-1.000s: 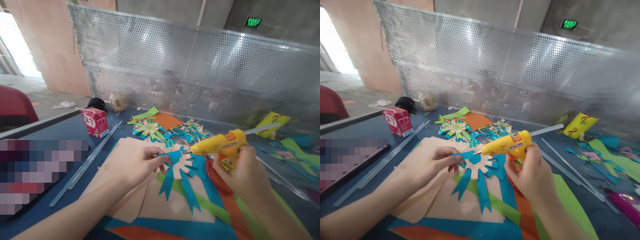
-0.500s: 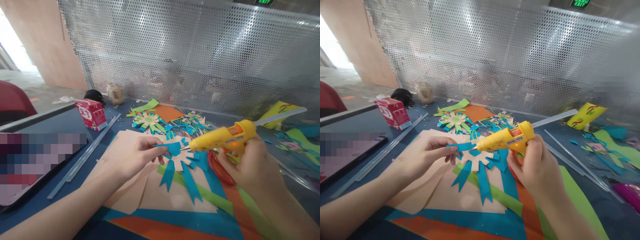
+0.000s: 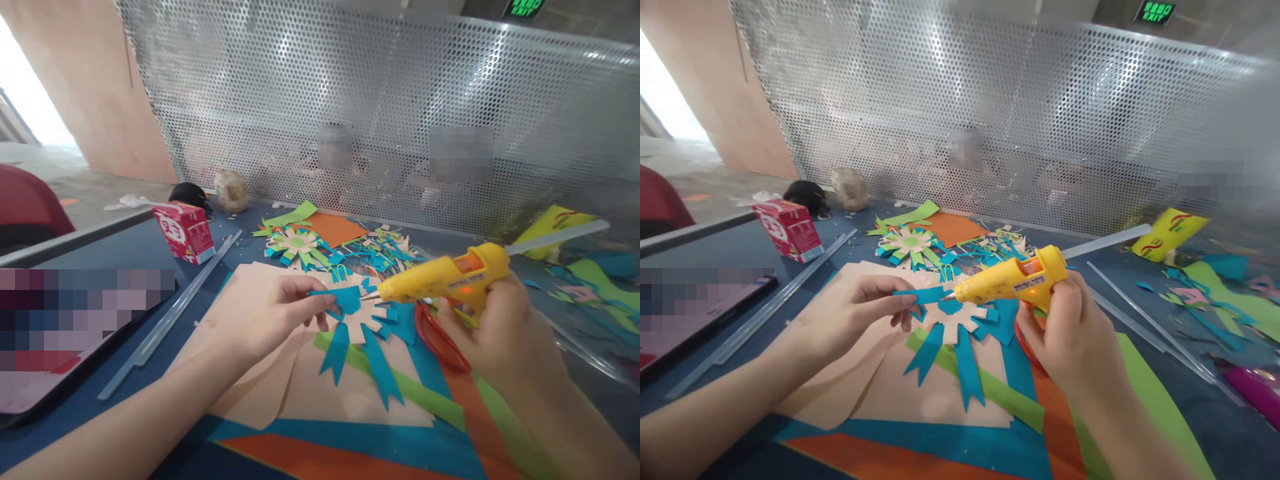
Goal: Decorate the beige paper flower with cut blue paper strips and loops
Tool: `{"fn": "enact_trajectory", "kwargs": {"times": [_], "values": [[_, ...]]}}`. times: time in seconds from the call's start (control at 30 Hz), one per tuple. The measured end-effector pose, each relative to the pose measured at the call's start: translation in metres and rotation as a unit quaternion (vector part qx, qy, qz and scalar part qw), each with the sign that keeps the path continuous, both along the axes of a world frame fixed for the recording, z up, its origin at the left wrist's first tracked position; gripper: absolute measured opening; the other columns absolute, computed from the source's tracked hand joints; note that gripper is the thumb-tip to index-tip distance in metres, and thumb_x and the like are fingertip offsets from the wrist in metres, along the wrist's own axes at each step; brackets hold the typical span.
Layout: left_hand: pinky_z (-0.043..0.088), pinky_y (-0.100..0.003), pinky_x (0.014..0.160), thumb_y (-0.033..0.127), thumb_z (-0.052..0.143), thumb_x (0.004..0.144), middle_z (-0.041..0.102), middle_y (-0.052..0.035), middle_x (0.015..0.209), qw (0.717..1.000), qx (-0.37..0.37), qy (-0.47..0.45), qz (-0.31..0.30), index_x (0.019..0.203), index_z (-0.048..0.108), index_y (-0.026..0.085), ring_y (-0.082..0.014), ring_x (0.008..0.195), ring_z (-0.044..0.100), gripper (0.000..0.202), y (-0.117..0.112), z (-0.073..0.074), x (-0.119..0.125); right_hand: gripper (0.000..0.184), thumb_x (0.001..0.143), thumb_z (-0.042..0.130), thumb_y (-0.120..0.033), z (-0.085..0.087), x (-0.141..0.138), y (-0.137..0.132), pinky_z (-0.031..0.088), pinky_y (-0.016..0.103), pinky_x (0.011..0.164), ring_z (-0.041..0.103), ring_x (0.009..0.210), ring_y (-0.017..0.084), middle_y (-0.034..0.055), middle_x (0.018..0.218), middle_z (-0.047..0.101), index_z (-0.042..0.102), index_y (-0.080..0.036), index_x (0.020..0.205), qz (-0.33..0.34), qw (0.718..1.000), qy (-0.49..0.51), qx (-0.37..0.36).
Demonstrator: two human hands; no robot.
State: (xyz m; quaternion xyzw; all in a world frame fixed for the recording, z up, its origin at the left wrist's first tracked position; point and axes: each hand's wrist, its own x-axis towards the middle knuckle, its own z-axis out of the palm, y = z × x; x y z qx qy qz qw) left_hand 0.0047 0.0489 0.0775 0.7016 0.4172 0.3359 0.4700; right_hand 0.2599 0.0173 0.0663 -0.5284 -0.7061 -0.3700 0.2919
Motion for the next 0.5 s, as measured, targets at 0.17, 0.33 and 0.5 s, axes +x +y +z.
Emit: {"fn": "enact_trajectory", "kwargs": {"times": [0.17,0.33,0.5], "values": [[0.039,-0.024,0.061,0.03,0.048,0.077,0.061,-0.0012,0.061,1.0,0.006,0.012,-0.007,0.064,0.061,0.015,-0.0128,0.062,0.053,0.024,-0.0012,0.0016,0.0001,0.022,0.075,0.049,-0.03,-0.0007,0.0004,0.0002,0.032,0.024,0.041,0.052,0.057,0.018,0.0073,0.074,0.049,0.034,-0.017,0.085,0.001,1.0,0.003,0.001],[0.04,-0.022,0.06,0.023,0.049,0.076,0.059,0.0001,0.058,0.999,-0.022,-0.021,-0.022,0.061,0.06,0.015,-0.011,0.059,0.053,0.021,-0.0018,0.0025,0.0037,0.02,0.076,0.047,-0.029,0.0005,-0.001,0.0001,0.036,0.026,0.043,0.055,0.067,0.022,0.0109,0.08,0.052,0.035,-0.018,0.087,0.008,1.0,0.023,-0.007],[0.04,-0.022,0.062,0.027,0.05,0.076,0.06,0.0,0.063,0.999,-0.007,-0.025,-0.039,0.059,0.06,0.016,-0.0116,0.063,0.054,0.023,-0.0025,0.0028,0.0029,0.018,0.076,0.047,-0.029,0.0007,-0.002,0.0009,0.038,0.028,0.044,0.056,0.068,0.023,0.0109,0.079,0.052,0.036,-0.018,0.085,0.01,0.999,0.035,-0.009]]}}
